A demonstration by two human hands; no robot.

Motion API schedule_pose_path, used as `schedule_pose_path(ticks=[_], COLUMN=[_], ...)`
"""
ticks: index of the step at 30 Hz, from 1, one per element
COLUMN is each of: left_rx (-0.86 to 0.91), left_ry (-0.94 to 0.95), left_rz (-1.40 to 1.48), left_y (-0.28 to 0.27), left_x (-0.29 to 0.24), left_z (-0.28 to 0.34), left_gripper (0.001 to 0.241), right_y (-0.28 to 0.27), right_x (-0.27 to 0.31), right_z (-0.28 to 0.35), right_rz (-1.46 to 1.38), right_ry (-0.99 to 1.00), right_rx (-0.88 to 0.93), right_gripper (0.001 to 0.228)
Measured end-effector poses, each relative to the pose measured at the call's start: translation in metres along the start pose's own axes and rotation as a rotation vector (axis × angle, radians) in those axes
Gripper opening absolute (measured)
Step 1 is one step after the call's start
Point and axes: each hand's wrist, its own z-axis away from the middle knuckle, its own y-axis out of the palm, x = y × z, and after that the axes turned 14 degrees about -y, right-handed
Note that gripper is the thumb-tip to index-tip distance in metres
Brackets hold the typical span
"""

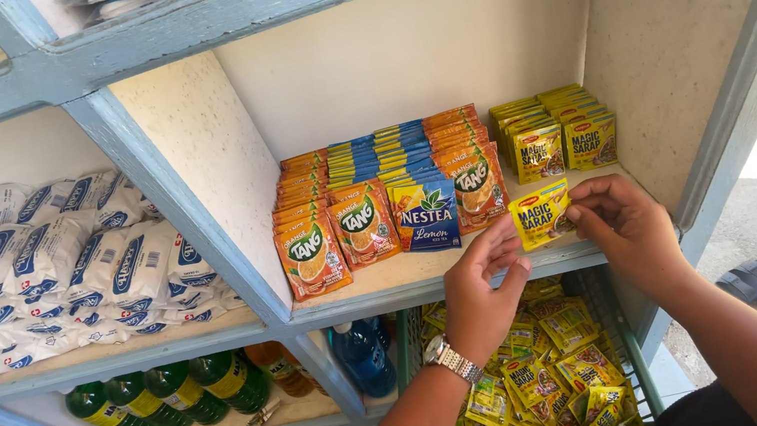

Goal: Stocking and organizing seasoning packets on a grocery store shelf.

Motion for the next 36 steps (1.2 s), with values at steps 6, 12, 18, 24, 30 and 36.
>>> schedule_pose_path(ticks=[6, 12, 18, 24, 30, 36], left_rx=[0.027, 0.020, 0.040, 0.053, 0.027, 0.017], left_ry=[-0.004, -0.087, -0.204, -0.334, -0.329, -0.377], left_rz=[-0.029, -0.114, -0.110, -0.179, -0.224, -0.185], left_y=[0.011, 0.023, 0.041, 0.044, 0.048, 0.053], left_x=[-0.007, 0.021, 0.042, 0.033, 0.039, 0.033], left_z=[-0.021, -0.055, -0.088, -0.100, -0.108, -0.112], left_gripper=[0.062, 0.074, 0.087, 0.092, 0.098, 0.100], right_y=[-0.006, -0.021, -0.028, -0.033, -0.037, -0.033], right_x=[-0.001, 0.000, -0.010, -0.033, -0.047, -0.066], right_z=[-0.007, -0.019, -0.035, -0.045, -0.059, -0.066], right_rz=[0.077, 0.172, 0.045, 0.014, -0.035, -0.041], right_ry=[-0.023, 0.101, 0.170, 0.250, 0.325, 0.305], right_rx=[-0.069, 0.005, 0.037, 0.080, 0.084, 0.095], right_gripper=[0.027, 0.031, 0.033, 0.042, 0.052, 0.053])
